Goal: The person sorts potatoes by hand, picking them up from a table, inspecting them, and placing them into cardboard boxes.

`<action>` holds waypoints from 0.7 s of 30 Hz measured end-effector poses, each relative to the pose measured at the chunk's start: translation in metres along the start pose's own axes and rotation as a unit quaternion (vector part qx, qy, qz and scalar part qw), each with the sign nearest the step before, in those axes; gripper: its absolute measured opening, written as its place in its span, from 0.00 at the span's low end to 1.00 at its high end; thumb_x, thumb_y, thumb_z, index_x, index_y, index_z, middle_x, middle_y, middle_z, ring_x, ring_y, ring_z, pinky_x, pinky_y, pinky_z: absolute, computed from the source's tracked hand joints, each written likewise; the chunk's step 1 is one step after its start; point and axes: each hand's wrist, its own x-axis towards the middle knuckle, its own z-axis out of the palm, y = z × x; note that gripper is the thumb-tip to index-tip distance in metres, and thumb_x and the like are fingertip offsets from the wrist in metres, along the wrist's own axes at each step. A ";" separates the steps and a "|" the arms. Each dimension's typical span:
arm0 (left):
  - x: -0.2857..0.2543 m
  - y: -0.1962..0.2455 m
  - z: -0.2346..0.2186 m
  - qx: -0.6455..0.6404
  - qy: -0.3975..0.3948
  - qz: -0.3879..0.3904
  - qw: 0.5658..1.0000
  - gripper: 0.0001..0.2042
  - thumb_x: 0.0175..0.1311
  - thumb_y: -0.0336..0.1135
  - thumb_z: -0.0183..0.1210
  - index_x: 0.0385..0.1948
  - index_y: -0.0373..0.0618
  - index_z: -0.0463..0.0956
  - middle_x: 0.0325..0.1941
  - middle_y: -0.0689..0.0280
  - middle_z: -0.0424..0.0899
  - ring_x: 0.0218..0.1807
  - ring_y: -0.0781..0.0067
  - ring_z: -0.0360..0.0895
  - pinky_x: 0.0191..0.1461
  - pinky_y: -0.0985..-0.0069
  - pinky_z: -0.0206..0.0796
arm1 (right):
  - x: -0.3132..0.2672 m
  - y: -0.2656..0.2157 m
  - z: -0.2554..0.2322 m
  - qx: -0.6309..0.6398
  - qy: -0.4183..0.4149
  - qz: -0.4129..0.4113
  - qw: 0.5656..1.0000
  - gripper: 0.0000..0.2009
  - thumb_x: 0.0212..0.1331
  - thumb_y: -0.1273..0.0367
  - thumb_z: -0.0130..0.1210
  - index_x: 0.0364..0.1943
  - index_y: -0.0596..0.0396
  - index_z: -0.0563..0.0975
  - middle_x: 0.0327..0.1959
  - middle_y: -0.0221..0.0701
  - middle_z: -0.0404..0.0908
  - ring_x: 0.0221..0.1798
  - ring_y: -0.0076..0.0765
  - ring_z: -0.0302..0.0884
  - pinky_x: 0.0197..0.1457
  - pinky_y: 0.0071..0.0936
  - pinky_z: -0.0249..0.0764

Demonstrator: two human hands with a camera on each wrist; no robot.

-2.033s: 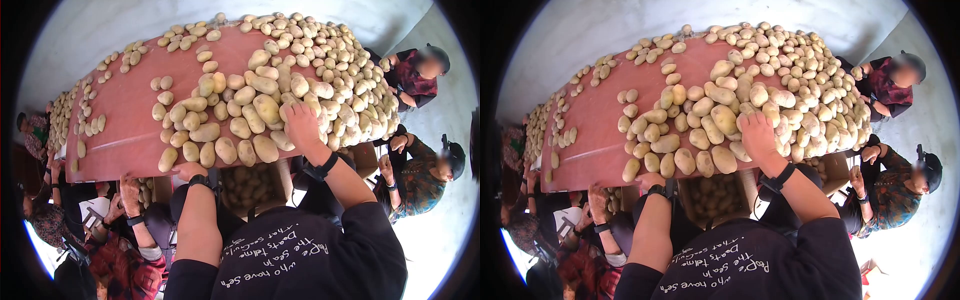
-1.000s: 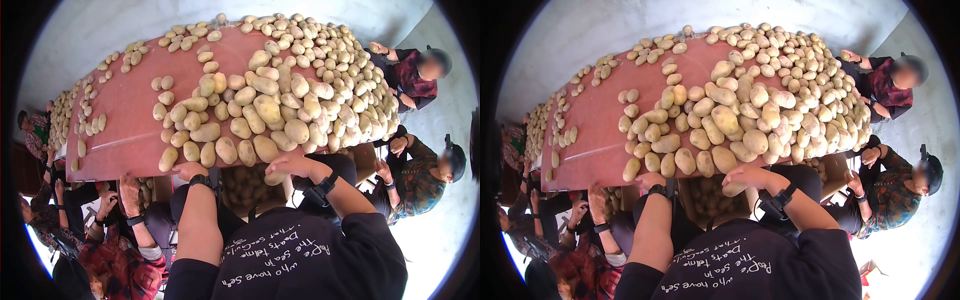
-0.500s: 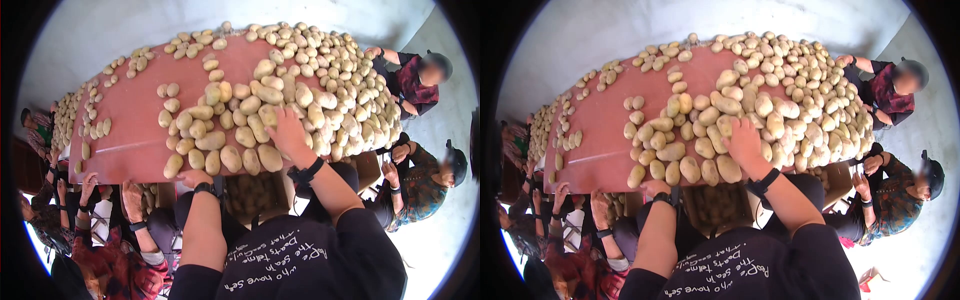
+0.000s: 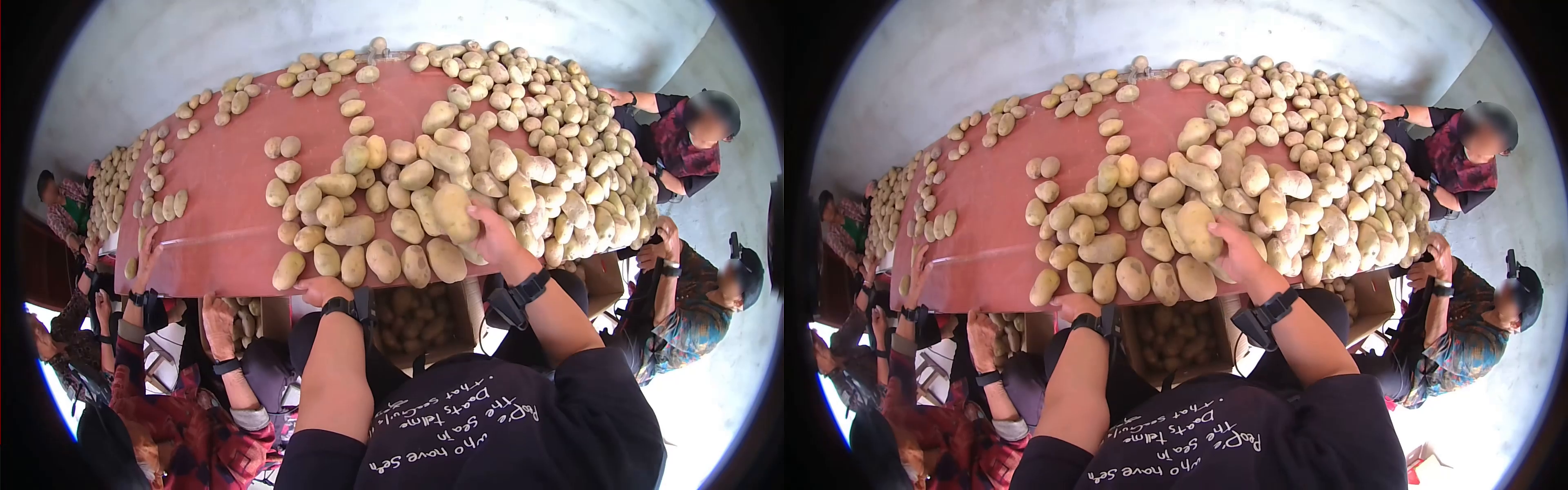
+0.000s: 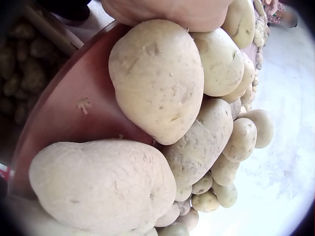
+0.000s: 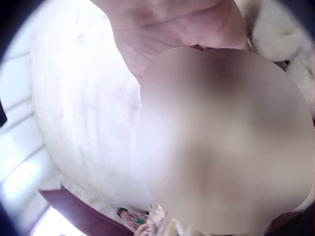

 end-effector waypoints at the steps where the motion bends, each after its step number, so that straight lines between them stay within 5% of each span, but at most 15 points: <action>1: -0.004 0.002 -0.001 -0.003 0.001 -0.002 1.000 0.34 0.68 0.62 0.35 0.55 0.37 0.68 0.57 0.50 0.75 0.56 0.43 0.73 0.56 0.53 0.69 | -0.006 -0.001 -0.003 0.069 -0.051 0.031 0.996 0.25 0.63 0.58 0.48 0.61 0.56 0.65 0.54 0.41 0.75 0.53 0.46 0.76 0.51 0.32 0.74; 2: -0.006 0.004 -0.002 -0.006 0.001 -0.004 1.000 0.34 0.68 0.62 0.35 0.55 0.37 0.68 0.57 0.50 0.75 0.56 0.43 0.73 0.56 0.53 0.69 | -0.011 -0.001 -0.005 0.138 -0.102 0.061 0.983 0.25 0.64 0.57 0.46 0.61 0.55 0.65 0.54 0.40 0.75 0.53 0.47 0.76 0.50 0.33 0.75; 8: 0.012 -0.002 0.005 0.011 0.006 -0.001 1.000 0.35 0.68 0.61 0.35 0.53 0.32 0.70 0.57 0.48 0.75 0.55 0.43 0.74 0.56 0.55 0.70 | -0.034 0.011 -0.002 0.159 -0.077 0.111 0.978 0.29 0.66 0.50 0.42 0.64 0.55 0.63 0.56 0.43 0.74 0.51 0.47 0.77 0.47 0.37 0.77; 11: -0.020 0.011 -0.006 -0.003 0.010 0.003 1.000 0.35 0.68 0.60 0.35 0.51 0.30 0.71 0.56 0.46 0.75 0.55 0.44 0.74 0.56 0.57 0.70 | -0.046 0.016 -0.009 0.119 -0.110 0.143 0.976 0.28 0.67 0.53 0.45 0.64 0.55 0.63 0.55 0.40 0.74 0.50 0.43 0.78 0.39 0.34 0.81; 14: 0.008 -0.001 0.005 -0.002 0.010 0.006 1.000 0.35 0.68 0.61 0.35 0.51 0.30 0.71 0.54 0.47 0.77 0.54 0.44 0.75 0.55 0.57 0.71 | -0.060 0.013 -0.010 0.000 -0.171 0.174 0.970 0.29 0.66 0.55 0.48 0.66 0.55 0.60 0.57 0.39 0.73 0.50 0.39 0.79 0.33 0.30 0.82; 18: 0.014 -0.005 0.009 0.018 0.029 0.021 0.999 0.35 0.68 0.62 0.35 0.50 0.31 0.72 0.52 0.48 0.79 0.52 0.45 0.76 0.54 0.58 0.71 | -0.068 0.010 -0.002 -0.278 -0.235 0.149 0.919 0.28 0.59 0.58 0.57 0.62 0.56 0.68 0.59 0.35 0.72 0.63 0.34 0.67 0.64 0.29 0.64; 21: 0.011 -0.006 0.007 0.026 0.028 0.014 0.999 0.35 0.68 0.62 0.35 0.49 0.34 0.73 0.51 0.50 0.79 0.52 0.48 0.77 0.53 0.59 0.72 | -0.071 0.020 -0.006 -0.390 -0.231 0.189 0.871 0.26 0.56 0.61 0.59 0.61 0.47 0.71 0.58 0.36 0.72 0.63 0.35 0.66 0.67 0.30 0.60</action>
